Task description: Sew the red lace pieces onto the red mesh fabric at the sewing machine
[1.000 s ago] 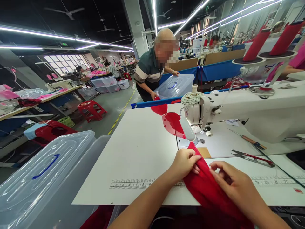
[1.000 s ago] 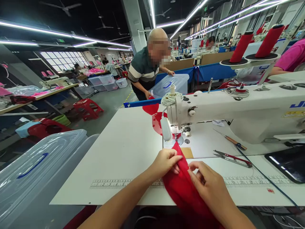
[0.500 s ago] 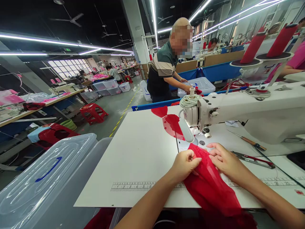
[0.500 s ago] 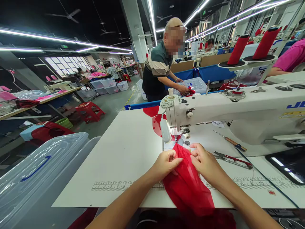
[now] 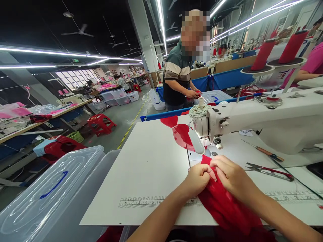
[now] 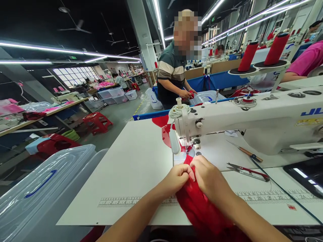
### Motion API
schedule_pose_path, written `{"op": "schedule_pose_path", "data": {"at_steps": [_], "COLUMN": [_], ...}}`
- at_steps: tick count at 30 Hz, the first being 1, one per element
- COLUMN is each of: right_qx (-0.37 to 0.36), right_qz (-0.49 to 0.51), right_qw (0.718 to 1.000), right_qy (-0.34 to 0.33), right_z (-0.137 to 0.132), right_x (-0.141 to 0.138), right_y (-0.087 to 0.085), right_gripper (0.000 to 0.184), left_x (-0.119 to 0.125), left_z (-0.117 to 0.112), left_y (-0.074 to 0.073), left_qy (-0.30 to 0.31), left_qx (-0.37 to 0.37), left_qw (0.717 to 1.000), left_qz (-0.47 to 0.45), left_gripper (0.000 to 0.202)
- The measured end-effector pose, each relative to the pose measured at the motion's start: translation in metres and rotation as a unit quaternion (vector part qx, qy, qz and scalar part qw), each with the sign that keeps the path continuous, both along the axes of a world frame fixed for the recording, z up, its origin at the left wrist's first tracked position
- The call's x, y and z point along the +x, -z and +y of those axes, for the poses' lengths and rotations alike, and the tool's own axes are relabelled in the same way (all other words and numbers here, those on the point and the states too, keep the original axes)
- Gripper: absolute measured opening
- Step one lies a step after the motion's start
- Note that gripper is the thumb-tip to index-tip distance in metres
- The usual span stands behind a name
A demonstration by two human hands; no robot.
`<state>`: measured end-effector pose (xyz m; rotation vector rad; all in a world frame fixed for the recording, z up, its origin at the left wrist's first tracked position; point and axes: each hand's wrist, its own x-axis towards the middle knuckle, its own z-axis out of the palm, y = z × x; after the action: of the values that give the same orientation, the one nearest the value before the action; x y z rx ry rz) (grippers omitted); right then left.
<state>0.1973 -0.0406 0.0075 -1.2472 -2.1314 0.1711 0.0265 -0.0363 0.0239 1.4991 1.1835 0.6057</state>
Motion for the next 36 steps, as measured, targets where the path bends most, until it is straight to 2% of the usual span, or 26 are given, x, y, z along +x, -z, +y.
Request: {"op": "schedule_pose_path", "data": {"at_steps": [3,8,11,13,16,17,19,22,24,29,36], "right_qx": [-0.056,-0.047,-0.05,-0.039,-0.027,-0.026,-0.028,-0.025,-0.016,-0.009,0.007], "right_qz": [0.042,-0.04,-0.081,-0.09,-0.071,-0.063,-0.053,-0.043,-0.04,-0.012,-0.007], "right_qw": [0.996,0.994,0.989,0.988,0.99,0.99,0.99,0.99,0.99,0.992,0.992], "right_qy": [-0.046,-0.093,-0.112,-0.116,-0.119,-0.12,-0.125,-0.133,-0.134,-0.129,-0.123], "right_z": [0.007,0.022,0.028,0.031,0.035,0.036,0.037,0.038,0.038,0.04,0.041], "right_x": [-0.007,0.004,0.01,0.013,0.016,0.016,0.017,0.017,0.018,0.019,0.021], "right_y": [0.005,0.016,0.014,0.013,0.014,0.015,0.018,0.021,0.023,0.026,0.03], "right_gripper": [0.027,0.035,0.04,0.042,0.042,0.041,0.042,0.043,0.042,0.041,0.04], "left_x": [0.0,-0.005,-0.01,-0.013,-0.016,-0.016,-0.016,-0.017,-0.019,-0.024,-0.024], "left_z": [0.0,0.004,0.014,0.023,0.034,0.036,0.037,0.033,0.029,0.022,0.02], "left_y": [0.0,-0.01,-0.019,-0.022,-0.018,-0.015,-0.006,0.006,0.01,0.013,0.018], "left_qy": [0.001,0.004,-0.048,-0.095,-0.122,-0.114,-0.059,0.059,0.113,0.135,0.119], "left_qx": [-0.013,-0.014,0.056,0.11,0.218,0.258,0.327,0.366,0.392,0.446,0.499], "left_qw": [1.0,0.998,0.987,0.969,0.932,0.919,0.899,0.889,0.872,0.832,0.796], "left_qz": [0.008,0.066,0.144,0.198,0.264,0.277,0.284,0.268,0.269,0.302,0.321], "left_gripper": [0.021,0.014,0.037,0.045,0.03,0.021,0.009,0.021,0.02,0.034,0.043]}}
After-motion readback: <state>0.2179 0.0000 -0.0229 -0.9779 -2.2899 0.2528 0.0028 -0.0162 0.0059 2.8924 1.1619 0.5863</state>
